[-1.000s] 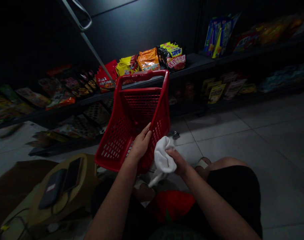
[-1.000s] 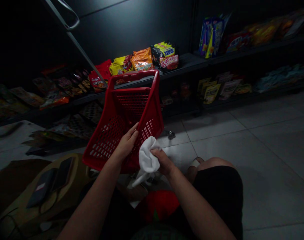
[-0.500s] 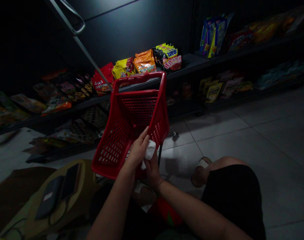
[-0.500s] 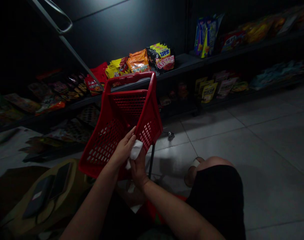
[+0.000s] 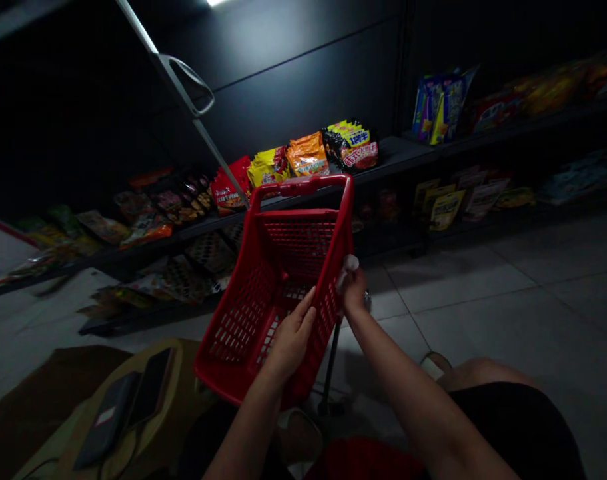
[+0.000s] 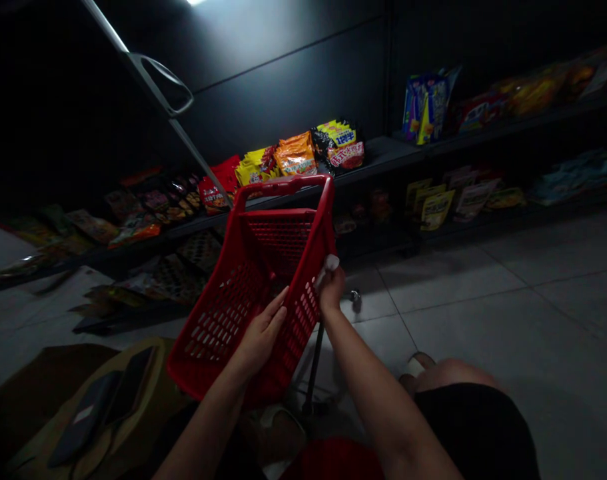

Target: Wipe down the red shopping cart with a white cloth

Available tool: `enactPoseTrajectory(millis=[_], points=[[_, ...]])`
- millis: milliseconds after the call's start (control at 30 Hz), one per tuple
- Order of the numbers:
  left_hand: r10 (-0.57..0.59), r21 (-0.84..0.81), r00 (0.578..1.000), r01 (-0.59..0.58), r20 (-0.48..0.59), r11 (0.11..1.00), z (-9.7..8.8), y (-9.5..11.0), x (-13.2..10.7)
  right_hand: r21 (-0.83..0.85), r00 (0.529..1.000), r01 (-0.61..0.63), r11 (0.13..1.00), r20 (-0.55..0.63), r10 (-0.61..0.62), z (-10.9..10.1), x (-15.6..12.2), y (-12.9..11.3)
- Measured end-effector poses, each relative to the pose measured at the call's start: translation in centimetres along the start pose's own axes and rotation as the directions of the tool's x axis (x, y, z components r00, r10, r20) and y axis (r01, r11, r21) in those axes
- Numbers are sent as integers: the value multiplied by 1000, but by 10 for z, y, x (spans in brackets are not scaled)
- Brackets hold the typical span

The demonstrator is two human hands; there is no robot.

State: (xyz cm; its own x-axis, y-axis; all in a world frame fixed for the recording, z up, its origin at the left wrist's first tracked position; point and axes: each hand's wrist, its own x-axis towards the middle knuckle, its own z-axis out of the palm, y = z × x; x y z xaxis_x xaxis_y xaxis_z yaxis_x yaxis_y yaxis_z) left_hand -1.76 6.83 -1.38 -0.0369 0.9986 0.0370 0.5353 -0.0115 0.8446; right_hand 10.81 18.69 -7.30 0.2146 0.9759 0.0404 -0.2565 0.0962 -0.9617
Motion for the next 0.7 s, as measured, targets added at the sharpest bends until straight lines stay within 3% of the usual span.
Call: enactPoseTrajectory(millis=[100,167,267,333,433,533,633,700], points=[[2,-13,1000,-2,8,1000,-1,4,-2,-79,981,196,977,18,-195,12,-22,-6],[8,-12,1000,-7,18,1000,-2,8,-6,-112,947,321,941,23,-320,18,-21,-8],[-15,-18,1000,15,20,1000,-3,15,-17,-137,918,368,920,-103,-383,18,16,-8],[-26,-43,999,27,33,999,-4,21,-24,-231,872,401,886,-201,-447,12,48,-8],[-26,-73,998,30,51,997,-4,34,-31,-332,834,421,844,-225,-504,1,70,-11],[3,-95,997,4,74,995,-4,50,-36,-307,871,385,870,-192,-453,-10,50,-11],[10,-85,995,-2,97,996,-4,57,-42,-285,911,365,886,-85,-403,-20,6,-3],[1,-84,993,9,119,996,-4,53,-47,-256,932,310,916,-110,-346,-23,-26,6]])
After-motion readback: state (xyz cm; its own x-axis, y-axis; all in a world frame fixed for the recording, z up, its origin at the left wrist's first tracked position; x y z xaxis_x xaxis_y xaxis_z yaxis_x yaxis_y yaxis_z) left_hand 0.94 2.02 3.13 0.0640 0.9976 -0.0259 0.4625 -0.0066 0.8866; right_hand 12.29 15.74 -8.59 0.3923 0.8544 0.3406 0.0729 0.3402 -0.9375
